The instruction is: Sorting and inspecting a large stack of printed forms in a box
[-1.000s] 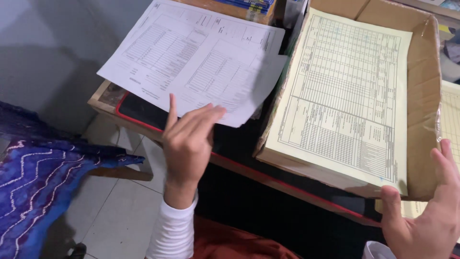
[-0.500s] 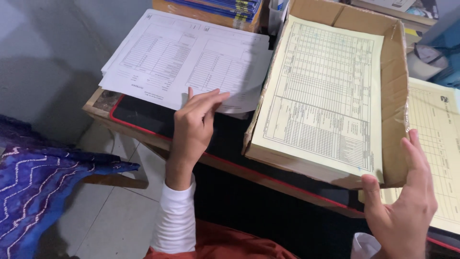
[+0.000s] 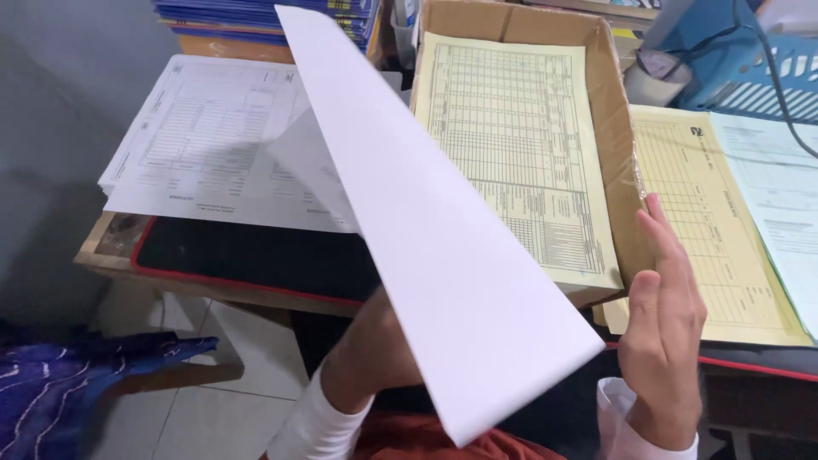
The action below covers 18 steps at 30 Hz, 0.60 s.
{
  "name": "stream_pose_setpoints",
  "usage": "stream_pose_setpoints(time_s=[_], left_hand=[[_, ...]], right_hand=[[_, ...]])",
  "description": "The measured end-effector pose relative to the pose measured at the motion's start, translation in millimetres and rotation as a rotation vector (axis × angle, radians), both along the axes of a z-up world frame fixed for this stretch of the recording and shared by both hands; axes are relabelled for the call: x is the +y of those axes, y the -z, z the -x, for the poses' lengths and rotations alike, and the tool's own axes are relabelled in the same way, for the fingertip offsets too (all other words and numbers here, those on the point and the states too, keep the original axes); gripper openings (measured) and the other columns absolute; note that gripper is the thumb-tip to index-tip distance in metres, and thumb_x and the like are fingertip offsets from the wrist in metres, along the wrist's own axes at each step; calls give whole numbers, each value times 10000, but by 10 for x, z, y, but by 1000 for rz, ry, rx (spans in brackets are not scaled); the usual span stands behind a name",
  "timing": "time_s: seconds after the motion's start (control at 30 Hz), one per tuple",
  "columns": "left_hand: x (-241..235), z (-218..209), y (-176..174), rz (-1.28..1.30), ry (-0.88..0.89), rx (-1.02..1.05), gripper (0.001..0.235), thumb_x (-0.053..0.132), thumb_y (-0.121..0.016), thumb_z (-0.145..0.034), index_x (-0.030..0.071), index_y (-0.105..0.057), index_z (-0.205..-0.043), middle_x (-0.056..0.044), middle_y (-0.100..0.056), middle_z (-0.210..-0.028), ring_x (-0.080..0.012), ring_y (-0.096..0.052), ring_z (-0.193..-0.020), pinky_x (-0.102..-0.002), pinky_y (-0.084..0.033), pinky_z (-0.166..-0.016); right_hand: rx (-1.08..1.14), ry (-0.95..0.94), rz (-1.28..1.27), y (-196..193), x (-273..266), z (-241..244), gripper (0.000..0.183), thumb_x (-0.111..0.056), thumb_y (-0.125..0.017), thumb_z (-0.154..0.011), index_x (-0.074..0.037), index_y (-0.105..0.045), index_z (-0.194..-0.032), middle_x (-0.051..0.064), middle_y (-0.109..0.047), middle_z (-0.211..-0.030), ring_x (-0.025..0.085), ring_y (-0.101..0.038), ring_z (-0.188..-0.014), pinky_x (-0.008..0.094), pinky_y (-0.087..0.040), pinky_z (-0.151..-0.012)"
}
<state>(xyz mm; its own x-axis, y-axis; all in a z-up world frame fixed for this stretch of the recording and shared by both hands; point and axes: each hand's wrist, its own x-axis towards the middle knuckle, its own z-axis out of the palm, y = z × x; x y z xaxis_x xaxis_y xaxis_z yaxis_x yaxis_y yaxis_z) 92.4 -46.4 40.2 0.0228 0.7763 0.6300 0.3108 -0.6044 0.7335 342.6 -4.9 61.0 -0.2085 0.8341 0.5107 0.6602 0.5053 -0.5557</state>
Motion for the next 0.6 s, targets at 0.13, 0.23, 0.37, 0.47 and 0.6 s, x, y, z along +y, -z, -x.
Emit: stream_pose_setpoints(time_s=[0.13,0.23,0.37,0.47,0.6], left_hand=[[126,-182,-36,-218,181,160,65,-13,-661,-883,34,-619,-866,-120,-584,-879,-305,-562,-818,-433,-503,-803],[209,-274,-67,-388,308,279,182,-53,-503,-950,11,-518,-781,-155,-474,-761,-393,-456,-703,-489,-421,-704],[143,-106,-199,-273,341,298,205,-117,-427,-875,22,-578,-881,-105,-670,-986,-410,-598,-1098,-672,-288,-1234],[74,18,-188,-311,184,305,187,-9,-472,-937,42,-608,-820,-94,-728,-1109,-381,-649,-1106,-670,-300,-1215],[-8,136,-110,-342,-211,493,322,107,-401,-1036,98,-601,-783,-79,-733,-1209,-324,-635,-1146,-645,-274,-1206]], right_hand=[[194,-56,232,-211,-77,48,607,-75,-342,-934,54,-361,-1527,259,-315,-1667,353,-245,-1591,463,-192,-1284],[239,-212,213,-34,41,-156,614,-119,-349,-955,70,-315,-1537,266,-257,-1686,361,-202,-1613,480,-166,-1322],[290,-252,218,14,83,-213,620,-158,-330,-951,71,-327,-1527,270,-243,-1693,359,-188,-1622,481,-152,-1334],[368,-213,300,30,77,-218,712,-390,-344,-939,2,-354,-1533,232,-239,-1721,336,-203,-1629,504,-204,-1290],[426,-334,246,18,47,-215,847,-582,-374,-965,18,-280,-1555,242,-168,-1741,341,-158,-1652,517,-173,-1335]])
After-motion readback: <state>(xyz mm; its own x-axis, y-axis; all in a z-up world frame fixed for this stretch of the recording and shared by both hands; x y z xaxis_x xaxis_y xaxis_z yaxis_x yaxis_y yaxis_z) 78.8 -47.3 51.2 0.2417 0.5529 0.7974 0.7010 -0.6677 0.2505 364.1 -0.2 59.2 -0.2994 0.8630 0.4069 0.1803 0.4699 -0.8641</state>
